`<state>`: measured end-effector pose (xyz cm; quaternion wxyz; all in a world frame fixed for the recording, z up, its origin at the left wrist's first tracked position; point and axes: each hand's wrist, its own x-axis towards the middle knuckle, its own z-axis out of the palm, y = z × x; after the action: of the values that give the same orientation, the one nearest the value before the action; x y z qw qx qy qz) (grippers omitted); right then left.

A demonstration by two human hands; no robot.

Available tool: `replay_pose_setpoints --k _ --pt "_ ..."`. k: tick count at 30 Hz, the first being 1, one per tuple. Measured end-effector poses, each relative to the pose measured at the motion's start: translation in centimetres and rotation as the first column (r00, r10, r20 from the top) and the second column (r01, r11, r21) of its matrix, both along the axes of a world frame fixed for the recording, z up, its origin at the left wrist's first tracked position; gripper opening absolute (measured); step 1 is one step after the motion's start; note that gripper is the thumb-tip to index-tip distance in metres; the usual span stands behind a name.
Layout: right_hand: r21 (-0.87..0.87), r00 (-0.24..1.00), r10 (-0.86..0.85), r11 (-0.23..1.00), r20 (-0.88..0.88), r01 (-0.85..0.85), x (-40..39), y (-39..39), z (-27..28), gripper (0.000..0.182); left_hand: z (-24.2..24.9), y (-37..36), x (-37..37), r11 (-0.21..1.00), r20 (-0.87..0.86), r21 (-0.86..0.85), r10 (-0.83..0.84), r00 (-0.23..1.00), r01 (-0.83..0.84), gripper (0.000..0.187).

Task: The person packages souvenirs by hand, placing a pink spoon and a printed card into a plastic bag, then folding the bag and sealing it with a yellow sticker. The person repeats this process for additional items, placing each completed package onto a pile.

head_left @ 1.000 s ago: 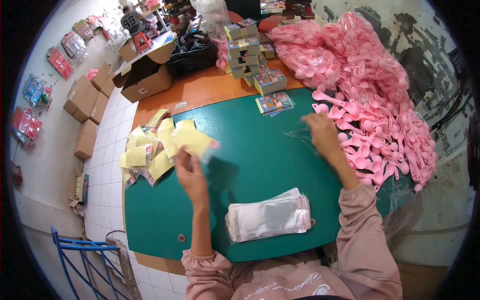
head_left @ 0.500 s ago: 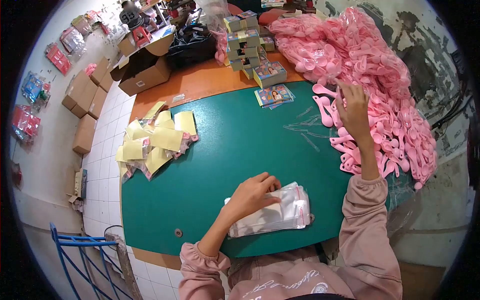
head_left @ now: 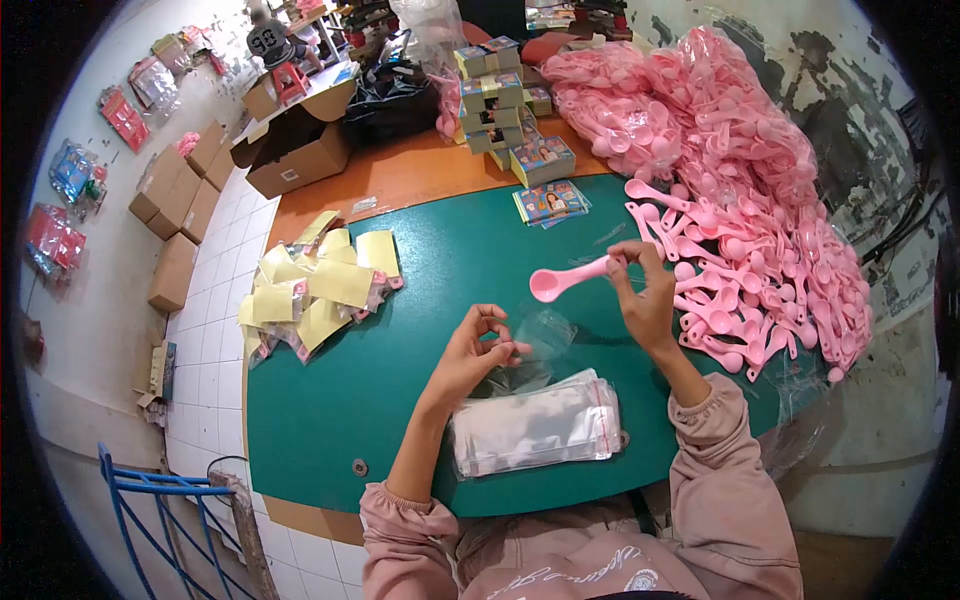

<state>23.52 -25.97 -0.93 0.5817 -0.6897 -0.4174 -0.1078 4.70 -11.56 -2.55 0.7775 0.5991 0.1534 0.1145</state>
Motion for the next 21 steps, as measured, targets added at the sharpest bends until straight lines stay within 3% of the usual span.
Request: replay_pose_setpoints --k 1,4,7,11,13,21 --pt "0.003 1.000 0.005 1.000 0.003 -0.005 -0.2 0.0 -0.2 0.011 0.1 0.2 0.0 0.996 -0.025 -0.086 0.025 0.999 -0.027 0.025" --pt "-0.019 1.000 0.003 1.000 -0.012 -0.003 -0.7 0.2 -0.5 0.011 0.3 0.4 0.3 0.999 -0.147 -0.042 -0.014 0.989 0.008 0.016" --pt "0.020 0.991 0.066 0.998 -0.120 -0.064 -1.1 0.2 -0.6 0.010 -0.4 0.1 0.7 0.999 -0.155 -0.037 -0.026 0.988 0.020 0.012" --pt "0.051 0.981 0.092 0.995 -0.172 -0.084 -1.5 0.2 -0.5 0.011 -0.4 0.8 1.3 0.996 -0.134 -0.070 -0.057 0.989 0.048 0.016" --pt "0.060 0.981 0.095 0.995 -0.169 -0.086 -1.7 0.2 -0.3 0.011 -0.8 1.3 1.8 0.998 -0.111 0.067 0.013 0.994 -0.005 0.017" --pt "0.035 0.991 0.010 0.999 -0.132 -0.005 -1.4 0.2 -0.5 0.012 -1.7 2.6 3.6 0.994 -0.087 0.108 0.028 0.996 -0.018 0.021"
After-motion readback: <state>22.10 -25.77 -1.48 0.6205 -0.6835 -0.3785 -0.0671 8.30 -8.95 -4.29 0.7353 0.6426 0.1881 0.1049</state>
